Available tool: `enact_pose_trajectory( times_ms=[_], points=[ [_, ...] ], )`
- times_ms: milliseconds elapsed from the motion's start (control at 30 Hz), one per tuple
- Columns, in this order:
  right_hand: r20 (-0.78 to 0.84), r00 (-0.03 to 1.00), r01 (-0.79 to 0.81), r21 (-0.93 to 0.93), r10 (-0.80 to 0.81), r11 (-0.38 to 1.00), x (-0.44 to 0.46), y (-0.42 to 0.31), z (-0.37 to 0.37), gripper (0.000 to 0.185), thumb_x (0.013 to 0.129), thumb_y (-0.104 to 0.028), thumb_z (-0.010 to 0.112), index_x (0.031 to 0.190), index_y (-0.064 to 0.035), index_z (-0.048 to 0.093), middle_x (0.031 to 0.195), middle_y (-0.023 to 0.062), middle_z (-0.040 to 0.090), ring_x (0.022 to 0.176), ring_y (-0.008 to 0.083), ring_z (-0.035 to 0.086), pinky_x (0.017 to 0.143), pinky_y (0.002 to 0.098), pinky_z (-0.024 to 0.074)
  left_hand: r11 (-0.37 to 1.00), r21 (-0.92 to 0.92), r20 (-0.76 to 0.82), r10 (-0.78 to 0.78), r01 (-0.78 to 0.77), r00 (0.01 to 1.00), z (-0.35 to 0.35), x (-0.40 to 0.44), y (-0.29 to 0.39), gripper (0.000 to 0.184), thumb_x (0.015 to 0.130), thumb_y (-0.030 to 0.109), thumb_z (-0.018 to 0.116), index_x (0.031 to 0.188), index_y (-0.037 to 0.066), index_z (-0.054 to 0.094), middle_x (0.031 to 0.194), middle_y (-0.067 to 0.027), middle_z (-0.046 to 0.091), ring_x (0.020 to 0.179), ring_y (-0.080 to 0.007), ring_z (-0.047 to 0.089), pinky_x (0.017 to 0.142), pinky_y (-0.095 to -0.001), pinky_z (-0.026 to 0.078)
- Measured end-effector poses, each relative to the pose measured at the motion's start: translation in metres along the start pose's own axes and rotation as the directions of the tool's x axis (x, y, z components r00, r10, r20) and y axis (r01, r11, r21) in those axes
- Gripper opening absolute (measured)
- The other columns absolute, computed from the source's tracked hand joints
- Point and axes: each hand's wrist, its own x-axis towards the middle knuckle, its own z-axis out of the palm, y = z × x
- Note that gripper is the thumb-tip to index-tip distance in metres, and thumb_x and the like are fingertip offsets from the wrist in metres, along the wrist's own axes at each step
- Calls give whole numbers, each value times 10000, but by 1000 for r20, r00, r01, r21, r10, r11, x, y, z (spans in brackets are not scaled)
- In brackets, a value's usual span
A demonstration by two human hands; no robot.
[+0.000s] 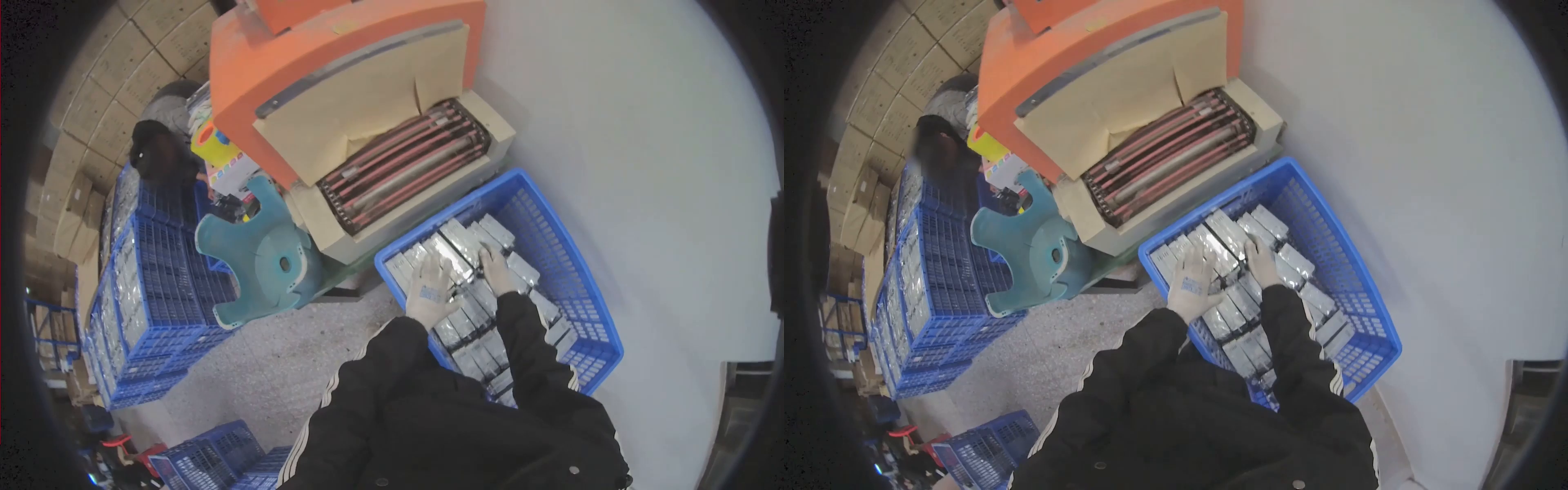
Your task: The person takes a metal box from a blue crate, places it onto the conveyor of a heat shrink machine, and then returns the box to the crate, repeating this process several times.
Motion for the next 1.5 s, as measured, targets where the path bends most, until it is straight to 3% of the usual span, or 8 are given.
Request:
enact_pose_trajectory(
  times_ms=[100, 500, 900, 1000, 1133, 1200, 1400, 1500],
  points=[
    [41, 999, -3, 24, 2, 1000, -4, -2, -2, 491, 1032, -351, 346, 1393, -51, 493, 1418, 205, 500, 1340, 326, 435, 1135, 420, 299, 978, 131, 106, -180, 166, 978, -9, 17, 17, 915, 907, 731, 357, 1546, 89, 221, 1592, -186, 241, 1490, -337, 186, 1208, -510, 130],
    [48, 999, -20, 42, 18, 999, -2, 20, -4, 702, 1008, -588, 318, 1415, -32, 456, 1458, 203, 468, 1356, 330, 433, 1146, 437, 290, 993, 11, -15, -115, 115, 993, 6, 28, 10, 748, 890, 585, 573, 1469, 166, 352, 1521, -153, 358, 1427, -330, 302, 1186, -473, 215],
    [205, 970, -91, -184, 128, 979, 7, -11, -25, 786, 971, -675, 263, 1364, -42, 511, 1425, 197, 511, 1307, 339, 483, 1123, 421, 298, 999, 27, -48, -21, 22, 999, 7, -30, -20, 778, 934, 633, 448, 1507, 117, 346, 1515, -116, 378, 1436, -279, 298, 1207, -447, 148],
    [195, 963, -150, -188, 186, 971, 1, -55, -33, 639, 1001, -534, 318, 1353, -32, 496, 1394, 241, 513, 1303, 368, 480, 1108, 435, 313, 993, -103, -124, -61, 48, 990, 12, -36, -22, 736, 942, 579, 498, 1466, 74, 389, 1487, -151, 408, 1392, -284, 357, 1193, -418, 214],
    [-230, 956, 152, -137, -181, 979, 29, -90, -29, 345, 922, -243, 493, 1169, -34, 613, 1179, 167, 627, 1119, 305, 560, 1003, 399, 402, 904, -404, -141, -211, 138, 967, -4, -28, -33, 699, 931, 414, 584, 1463, 28, 347, 1500, -198, 366, 1392, -342, 356, 1168, -451, 282],
    [-373, 851, 355, -109, -369, 928, 39, -119, -25, 253, 922, -206, 523, 1079, -52, 650, 1072, 124, 666, 1022, 268, 595, 946, 376, 433, 815, -515, -57, -343, 267, 938, -28, -23, -44, 707, 926, 362, 588, 1464, -2, 307, 1483, -202, 356, 1388, -357, 342, 1181, -472, 272],
    [-278, 774, 513, -252, -569, 821, 103, -189, 17, 480, 913, -264, 535, 1303, 15, 554, 1285, 214, 600, 1227, 339, 529, 1073, 432, 368, 792, -601, -675, -574, 105, 464, -56, 21, -96, 665, 944, 263, 539, 1480, -30, 279, 1501, -274, 335, 1414, -413, 311, 1169, -529, 270],
    [-241, 860, 386, -272, -450, 882, 124, -206, 39, 649, 939, -496, 507, 1387, -26, 479, 1440, 229, 446, 1369, 363, 342, 1154, 460, 226, 556, -830, -485, -760, 46, 432, -88, 36, -114, 614, 949, 253, 529, 1459, -22, 325, 1477, -250, 387, 1399, -382, 334, 1184, -490, 240]
  ],
)
